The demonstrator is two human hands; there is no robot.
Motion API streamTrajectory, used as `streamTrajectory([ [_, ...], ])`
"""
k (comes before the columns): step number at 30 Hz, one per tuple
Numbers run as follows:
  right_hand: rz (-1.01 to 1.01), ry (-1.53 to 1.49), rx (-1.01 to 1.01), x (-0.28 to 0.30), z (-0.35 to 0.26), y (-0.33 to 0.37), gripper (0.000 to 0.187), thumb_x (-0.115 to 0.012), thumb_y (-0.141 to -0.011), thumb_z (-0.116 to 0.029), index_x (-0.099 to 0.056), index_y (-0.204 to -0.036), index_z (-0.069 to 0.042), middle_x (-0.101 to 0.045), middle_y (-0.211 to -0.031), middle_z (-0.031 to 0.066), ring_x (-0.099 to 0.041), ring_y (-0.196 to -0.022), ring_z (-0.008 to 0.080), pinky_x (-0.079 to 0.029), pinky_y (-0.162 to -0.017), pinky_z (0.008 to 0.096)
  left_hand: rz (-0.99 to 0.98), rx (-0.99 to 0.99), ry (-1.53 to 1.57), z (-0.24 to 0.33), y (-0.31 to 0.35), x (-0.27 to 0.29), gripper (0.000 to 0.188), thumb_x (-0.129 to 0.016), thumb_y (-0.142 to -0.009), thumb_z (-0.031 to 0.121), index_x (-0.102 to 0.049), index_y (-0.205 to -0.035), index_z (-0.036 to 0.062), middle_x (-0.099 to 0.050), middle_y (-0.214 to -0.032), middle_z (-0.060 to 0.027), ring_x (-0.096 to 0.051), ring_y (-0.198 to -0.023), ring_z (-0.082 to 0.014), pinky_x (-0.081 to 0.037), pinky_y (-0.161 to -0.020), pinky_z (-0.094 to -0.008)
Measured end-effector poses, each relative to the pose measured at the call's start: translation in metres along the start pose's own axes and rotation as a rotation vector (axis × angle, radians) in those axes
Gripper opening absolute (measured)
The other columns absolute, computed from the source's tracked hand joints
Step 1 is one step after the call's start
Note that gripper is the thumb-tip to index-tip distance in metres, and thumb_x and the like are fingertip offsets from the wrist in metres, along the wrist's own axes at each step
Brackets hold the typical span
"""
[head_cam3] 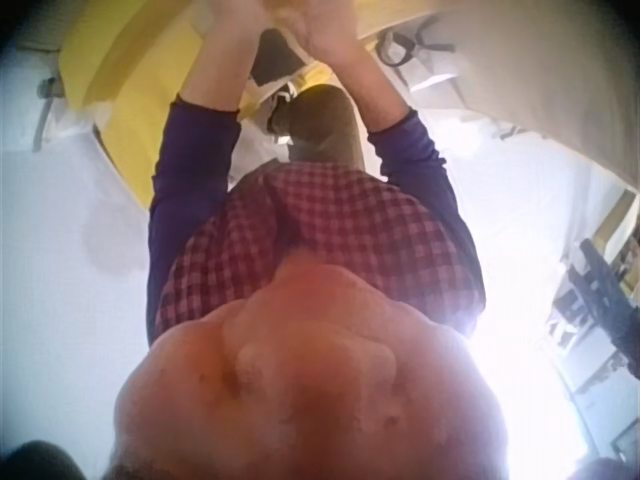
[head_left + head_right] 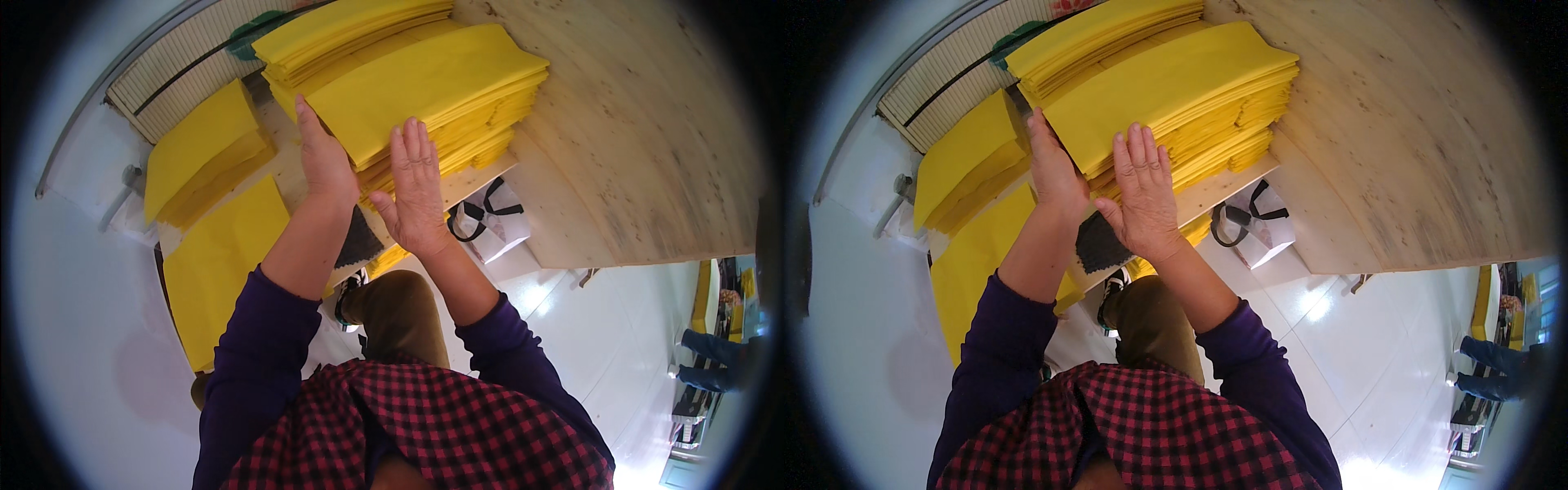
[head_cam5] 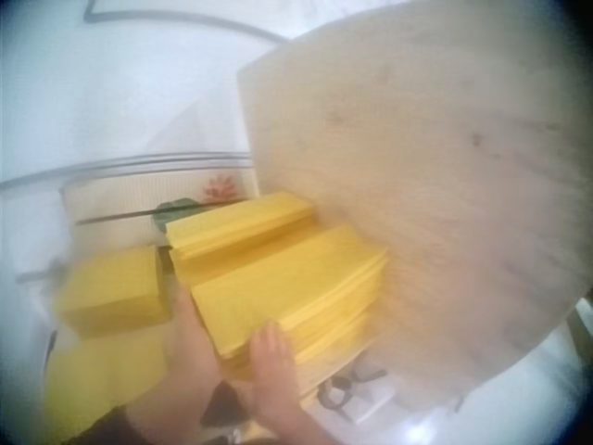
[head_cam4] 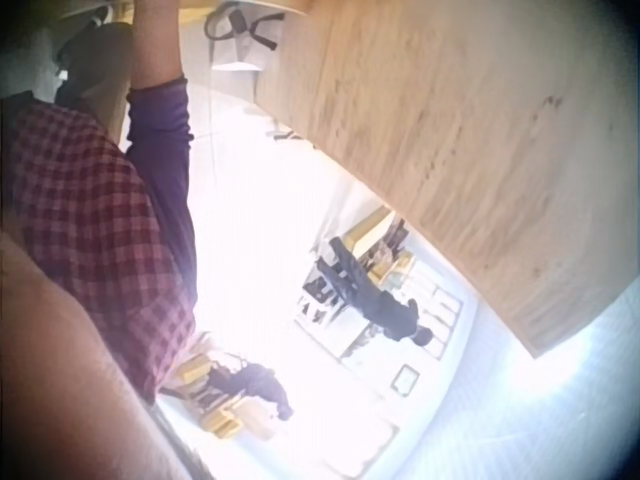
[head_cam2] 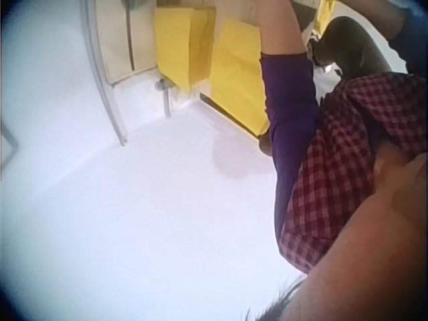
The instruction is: The person repeatedly folds yellow fabric sheets on a wooden table, aligning edges and stacking them into a neat pile. The person handles the fabric by hand without using tools.
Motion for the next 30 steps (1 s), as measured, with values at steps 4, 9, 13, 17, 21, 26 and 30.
streamTrajectory([
  [4,0.016,0.010,0.002,-0.001,-0.003,0.000,0.084,-0.050,-0.091,-0.050,-0.019,-0.151,0.000,-0.014,-0.157,0.0243,-0.012,-0.146,0.0400,-0.009,-0.116,0.0502,-0.026,0.021,-0.003,-0.001,-0.005,0.001,0.068,-0.033,-0.101,0.054,-0.031,-0.146,0.0035,-0.044,-0.143,-0.0092,-0.044,-0.127,-0.0229,-0.034,-0.107,-0.0315],
  [9,-0.007,0.018,-0.036,-0.005,-0.004,-0.002,0.085,-0.053,-0.090,-0.050,-0.020,-0.150,0.001,-0.014,-0.157,0.0243,-0.011,-0.146,0.0407,-0.010,-0.115,0.0523,0.015,-0.010,-0.108,0.000,-0.008,0.005,0.068,-0.032,-0.101,0.052,-0.032,-0.146,0.0008,-0.043,-0.143,-0.0111,-0.044,-0.128,-0.0225,-0.033,-0.107,-0.0313],
  [13,0.000,0.012,-0.024,-0.004,-0.005,-0.004,0.085,-0.052,-0.090,-0.051,-0.021,-0.150,0.001,-0.013,-0.157,0.0242,-0.011,-0.146,0.0413,-0.011,-0.115,0.0536,0.000,-0.011,-0.117,0.001,-0.006,0.005,0.067,-0.031,-0.102,0.050,-0.029,-0.147,-0.0002,-0.041,-0.146,-0.0121,-0.041,-0.130,-0.0225,-0.029,-0.110,-0.0308],
  [17,0.030,0.011,0.010,0.005,-0.009,-0.001,0.081,-0.050,-0.092,-0.049,-0.023,-0.149,0.001,-0.015,-0.156,0.0250,-0.013,-0.145,0.0417,-0.012,-0.114,0.0533,-0.022,-0.004,-0.073,0.010,0.004,0.013,0.059,-0.034,-0.102,0.049,-0.039,-0.142,0.0063,-0.047,-0.140,-0.0081,-0.046,-0.124,-0.0222,-0.037,-0.104,-0.0348],
  [21,0.117,-0.103,0.055,0.025,-0.017,0.018,0.068,-0.049,-0.095,-0.043,-0.033,-0.145,0.002,-0.025,-0.153,0.0252,-0.023,-0.141,0.0424,-0.018,-0.113,0.0505,-0.041,-0.155,-0.254,0.038,0.022,0.052,0.067,-0.031,-0.102,0.051,-0.021,-0.153,0.0091,-0.022,-0.159,-0.0053,-0.018,-0.146,-0.0201,-0.013,-0.117,-0.0342],
  [26,0.018,-0.204,-0.035,0.011,-0.020,0.075,0.041,-0.059,-0.091,-0.017,-0.054,-0.128,0.002,-0.045,-0.141,0.0217,-0.045,-0.126,0.0390,-0.035,-0.106,0.0442,0.051,-0.355,-0.540,0.098,0.061,0.159,0.064,-0.027,-0.104,0.044,-0.017,-0.152,0.0037,-0.015,-0.160,-0.0110,-0.014,-0.147,-0.0211,-0.010,-0.119,-0.0367],
  [30,-0.367,-0.357,-0.181,-0.066,-0.003,0.109,0.043,-0.062,-0.089,-0.015,-0.054,-0.129,0.000,-0.046,-0.140,0.0213,-0.045,-0.127,0.0374,-0.035,-0.106,0.0447,0.294,-0.351,-0.755,0.146,0.103,0.253,0.063,-0.025,-0.104,0.043,-0.019,-0.151,0.0014,-0.017,-0.159,-0.0127,-0.014,-0.147,-0.0233,-0.012,-0.119,-0.0380],
])
Point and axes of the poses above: each hand's wrist, its own y-axis away from the middle knuckle, its own x-axis out of the back of the hand, z = x × y, the point moved 6 cm from there along -y, towards the middle knuckle
